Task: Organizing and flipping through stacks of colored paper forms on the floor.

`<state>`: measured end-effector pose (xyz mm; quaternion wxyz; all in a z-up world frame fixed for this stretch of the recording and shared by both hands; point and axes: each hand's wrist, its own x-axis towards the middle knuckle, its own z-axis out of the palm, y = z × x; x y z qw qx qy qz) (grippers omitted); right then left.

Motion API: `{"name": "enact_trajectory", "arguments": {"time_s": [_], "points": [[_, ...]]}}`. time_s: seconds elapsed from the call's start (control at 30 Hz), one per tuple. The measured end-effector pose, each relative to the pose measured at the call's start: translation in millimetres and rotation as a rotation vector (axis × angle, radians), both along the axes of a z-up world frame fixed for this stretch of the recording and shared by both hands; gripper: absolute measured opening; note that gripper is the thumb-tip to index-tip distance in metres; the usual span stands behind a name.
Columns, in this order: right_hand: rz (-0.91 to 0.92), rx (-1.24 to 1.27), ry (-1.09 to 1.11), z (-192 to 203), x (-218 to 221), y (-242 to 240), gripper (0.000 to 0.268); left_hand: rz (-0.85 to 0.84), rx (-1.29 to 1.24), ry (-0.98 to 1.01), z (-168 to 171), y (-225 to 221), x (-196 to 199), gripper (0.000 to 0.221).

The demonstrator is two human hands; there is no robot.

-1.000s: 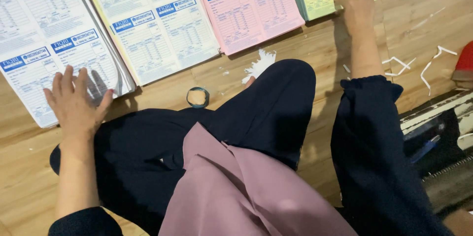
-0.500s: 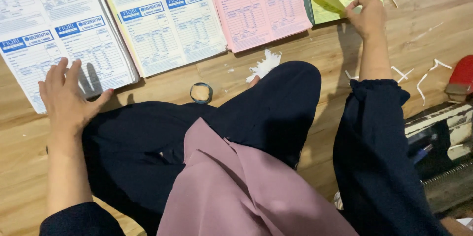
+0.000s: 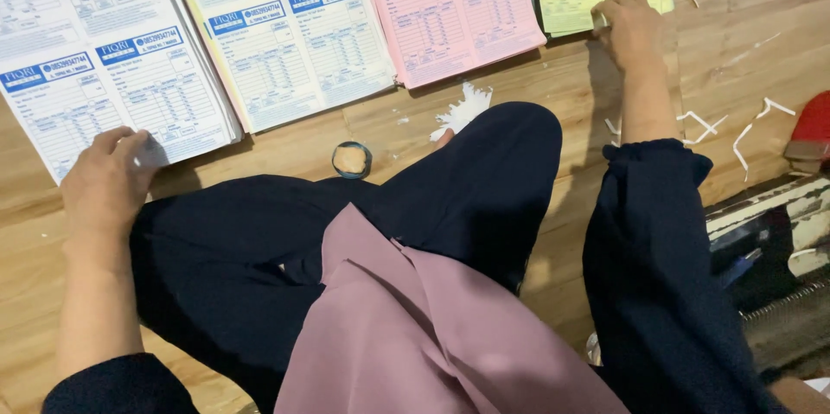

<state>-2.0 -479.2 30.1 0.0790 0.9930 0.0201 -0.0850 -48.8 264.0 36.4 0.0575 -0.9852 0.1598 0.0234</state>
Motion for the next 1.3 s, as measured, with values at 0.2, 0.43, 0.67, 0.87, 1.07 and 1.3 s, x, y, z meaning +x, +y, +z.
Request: {"name": "enact_trajectory", "arguments": {"time_s": [0.2, 0.43, 0.67, 0.87, 1.07, 1.3], "points": [[0.125, -0.049, -0.235, 3.9, 4.0, 16.8, 0.034, 0.022, -0.206, 0.144, 24.8, -23.8, 1.6, 0.044], [0.454, 0.438, 0.094, 110.9, -50.8, 276.5, 0.046, -0.222, -0.233, 0.208, 50.8, -171.1, -43.3, 0.061], [0.713, 0.009, 0.169, 0.6, -101.7, 360.6, 0.085, -0.181, -0.137, 0.38, 18.0, -214.2, -69.8, 0.075], [0.695, 0.304, 0.238, 19.0, -72.8, 341.7, 0.057, -0.17, -0.363, 0.271, 42.3, -201.9, -50.0, 0.054], [0.182, 0.47, -0.197, 60.3, 0.5, 198.1, 0.027, -0.043, -0.486, -0.17, 21.9, -81.7, -14.6, 0.022], [-0.166, -0.203, -0.094, 13.0, 12.1, 25.1, 0.046, 0.103, -0.132, -0.24, -8.3, 12.5, -15.8, 0.036]]}}
